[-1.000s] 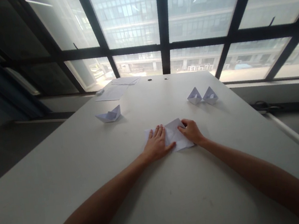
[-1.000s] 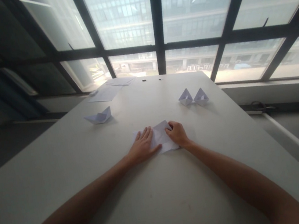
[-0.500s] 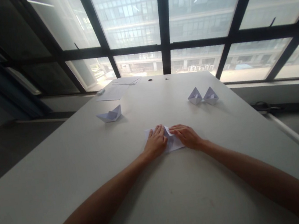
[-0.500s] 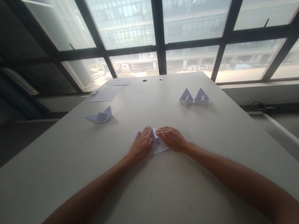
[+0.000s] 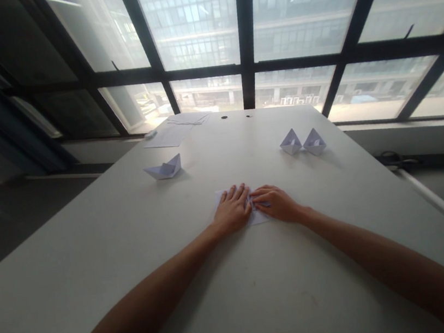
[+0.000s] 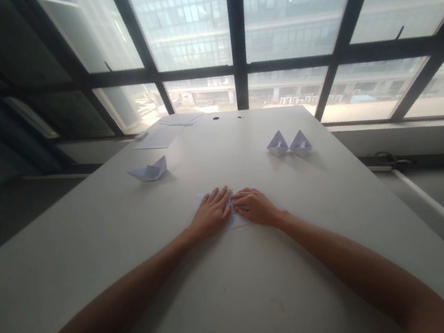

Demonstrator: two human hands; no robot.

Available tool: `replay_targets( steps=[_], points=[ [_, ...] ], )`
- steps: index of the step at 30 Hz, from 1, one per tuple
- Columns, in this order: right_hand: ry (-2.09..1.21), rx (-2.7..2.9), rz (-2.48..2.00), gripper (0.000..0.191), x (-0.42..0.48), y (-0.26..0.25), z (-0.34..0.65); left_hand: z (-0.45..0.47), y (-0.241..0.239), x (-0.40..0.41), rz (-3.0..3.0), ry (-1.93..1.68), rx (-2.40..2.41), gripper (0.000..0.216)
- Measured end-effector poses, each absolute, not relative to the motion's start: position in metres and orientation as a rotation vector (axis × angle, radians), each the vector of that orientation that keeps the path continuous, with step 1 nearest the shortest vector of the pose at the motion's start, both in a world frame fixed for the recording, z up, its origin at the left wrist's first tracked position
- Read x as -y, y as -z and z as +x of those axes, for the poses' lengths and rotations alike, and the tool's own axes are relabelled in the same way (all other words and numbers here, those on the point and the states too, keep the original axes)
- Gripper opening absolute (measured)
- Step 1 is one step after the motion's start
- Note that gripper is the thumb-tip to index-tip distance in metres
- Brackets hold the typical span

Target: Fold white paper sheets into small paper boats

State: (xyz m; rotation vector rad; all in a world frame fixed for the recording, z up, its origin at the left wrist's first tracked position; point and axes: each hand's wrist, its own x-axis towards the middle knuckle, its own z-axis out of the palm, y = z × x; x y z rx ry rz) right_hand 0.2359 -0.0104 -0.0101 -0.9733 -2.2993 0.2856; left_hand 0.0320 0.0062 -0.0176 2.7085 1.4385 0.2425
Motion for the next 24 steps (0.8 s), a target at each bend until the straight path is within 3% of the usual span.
replay_targets(
  steps=[6,9,13,17,24],
  points=[
    [-0.375,2.229,-0.976,0.019,0.009,0.012,0.235,0.031,0.019,-0.012,2.746,-0.216,-1.334,0.065],
    [-0.484,1.931,-1.108,0.018,0.006,0.011,0.237,0.031,0.019,-0.014,2.742,-0.188,-1.314,0.064],
    [-0.859,1.359,-1.103,0.041,-0.001,0.003,0.241,0.03,0.017,-0.013,2.751,-0.172,-1.291,0.061],
    [-1.397,1.261,-0.948,0.056,-0.003,0.001,0.243,0.03,0.015,-0.012,2.755,-0.177,-1.286,0.059],
    [-1.536,1.304,-1.282,0.057,-0.002,-0.008,0.252,0.03,0.015,-0.012,2.752,-0.167,-1.3,0.059]
  ],
)
